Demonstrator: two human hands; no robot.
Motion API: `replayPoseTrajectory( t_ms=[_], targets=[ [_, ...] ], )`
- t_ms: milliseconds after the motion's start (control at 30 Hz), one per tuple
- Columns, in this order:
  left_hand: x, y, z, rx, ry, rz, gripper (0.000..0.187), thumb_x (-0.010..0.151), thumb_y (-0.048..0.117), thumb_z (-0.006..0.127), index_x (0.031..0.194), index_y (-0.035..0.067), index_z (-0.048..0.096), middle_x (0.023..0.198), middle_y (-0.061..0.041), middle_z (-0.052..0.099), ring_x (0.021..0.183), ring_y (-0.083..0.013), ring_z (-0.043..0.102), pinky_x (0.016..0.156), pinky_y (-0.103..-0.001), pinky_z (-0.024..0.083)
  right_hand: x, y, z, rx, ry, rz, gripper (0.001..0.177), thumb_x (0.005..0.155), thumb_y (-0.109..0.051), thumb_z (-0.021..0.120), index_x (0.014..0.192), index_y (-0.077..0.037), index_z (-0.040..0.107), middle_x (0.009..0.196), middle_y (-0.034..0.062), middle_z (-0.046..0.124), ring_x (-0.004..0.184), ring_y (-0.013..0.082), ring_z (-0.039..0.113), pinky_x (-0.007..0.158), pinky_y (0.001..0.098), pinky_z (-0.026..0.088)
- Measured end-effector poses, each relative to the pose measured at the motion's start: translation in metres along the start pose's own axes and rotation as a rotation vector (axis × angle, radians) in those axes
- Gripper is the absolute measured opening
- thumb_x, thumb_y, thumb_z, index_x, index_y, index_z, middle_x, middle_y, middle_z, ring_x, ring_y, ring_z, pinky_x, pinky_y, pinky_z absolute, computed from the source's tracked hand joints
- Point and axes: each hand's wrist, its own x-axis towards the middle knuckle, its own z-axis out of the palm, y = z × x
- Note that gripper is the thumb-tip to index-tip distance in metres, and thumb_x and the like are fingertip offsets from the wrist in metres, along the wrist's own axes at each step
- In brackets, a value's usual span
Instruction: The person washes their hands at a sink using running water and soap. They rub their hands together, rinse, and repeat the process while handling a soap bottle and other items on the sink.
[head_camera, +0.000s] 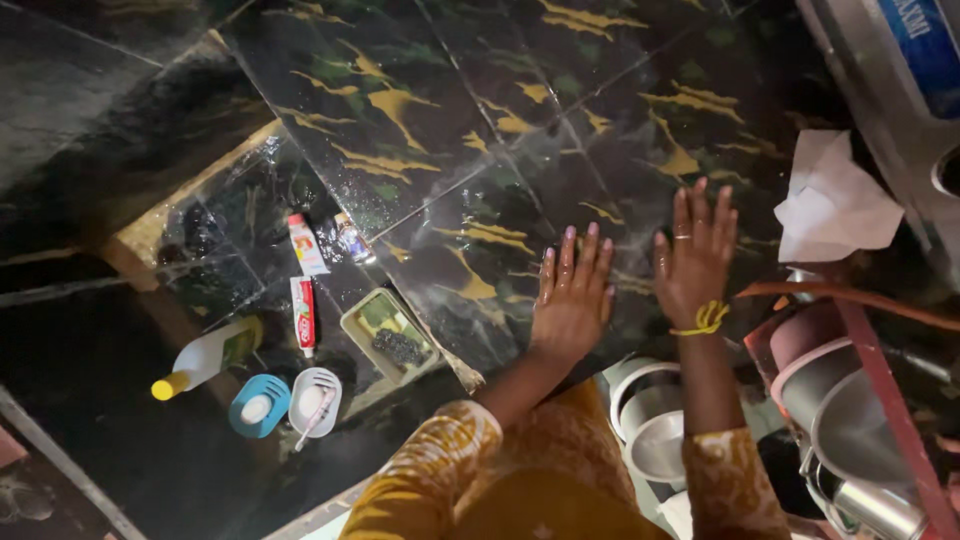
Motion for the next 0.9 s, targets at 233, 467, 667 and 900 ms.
replayPoseTrajectory(
  t_ms=[233, 467, 667, 900],
  targets=[
    [-0.015, -0.084, -0.021, 0.282, -0.109, -0.266, 0.068, 0.099, 0.037, 0.043, 0.161, 0.013, 0.025, 0.170, -0.010, 0.013, 0.156, -0.0341, 0.010, 0.124, -0.053, 0.008, 0.012, -0.122, 0.059, -0.033, -0.119, -0.082, 0.063, 0.107, -0.035, 0.042, 0.161, -0.003, 0.038, 0.171, 0.0218, 0.021, 0.157, 0.0481, 0.010, 0.126, 0.0639, 0.009],
    [-0.072, -0.256, -0.059, 0.265, 0.230, -0.477, 0.056, 0.108, 0.036, 0.039, 0.158, 0.010, 0.037, 0.171, -0.014, 0.024, 0.158, -0.0426, 0.014, 0.127, -0.052, 0.016, 0.052, -0.286, 0.122, 0.106, -0.132, -0.379, 0.061, 0.102, -0.036, 0.050, 0.155, -0.007, 0.045, 0.168, 0.0189, 0.025, 0.156, 0.0441, 0.013, 0.125, 0.0622, 0.009],
    [-0.127, -0.414, -0.111, -1.148, 0.807, -0.673, 0.053, 0.106, 0.037, 0.040, 0.148, 0.006, 0.047, 0.154, -0.013, 0.049, 0.143, -0.0282, 0.045, 0.117, -0.043, 0.033, 0.063, -0.438, 0.276, 1.058, -0.362, -0.254, 0.043, 0.106, -0.035, 0.056, 0.139, -0.009, 0.062, 0.151, 0.0162, 0.052, 0.136, 0.0369, 0.042, 0.114, 0.0497, 0.034],
    [-0.138, -0.509, -0.188, -2.028, 1.357, -0.055, 0.025, 0.108, 0.026, 0.048, 0.107, 0.003, 0.058, 0.103, -0.010, 0.063, 0.098, -0.0262, 0.059, 0.093, -0.042, 0.050, 0.098, -0.589, 0.309, 2.519, -0.616, 0.360, 0.026, 0.102, -0.030, 0.067, 0.107, -0.004, 0.065, 0.098, 0.0073, 0.067, 0.091, 0.0213, 0.066, 0.087, 0.0365, 0.054]
  ],
)
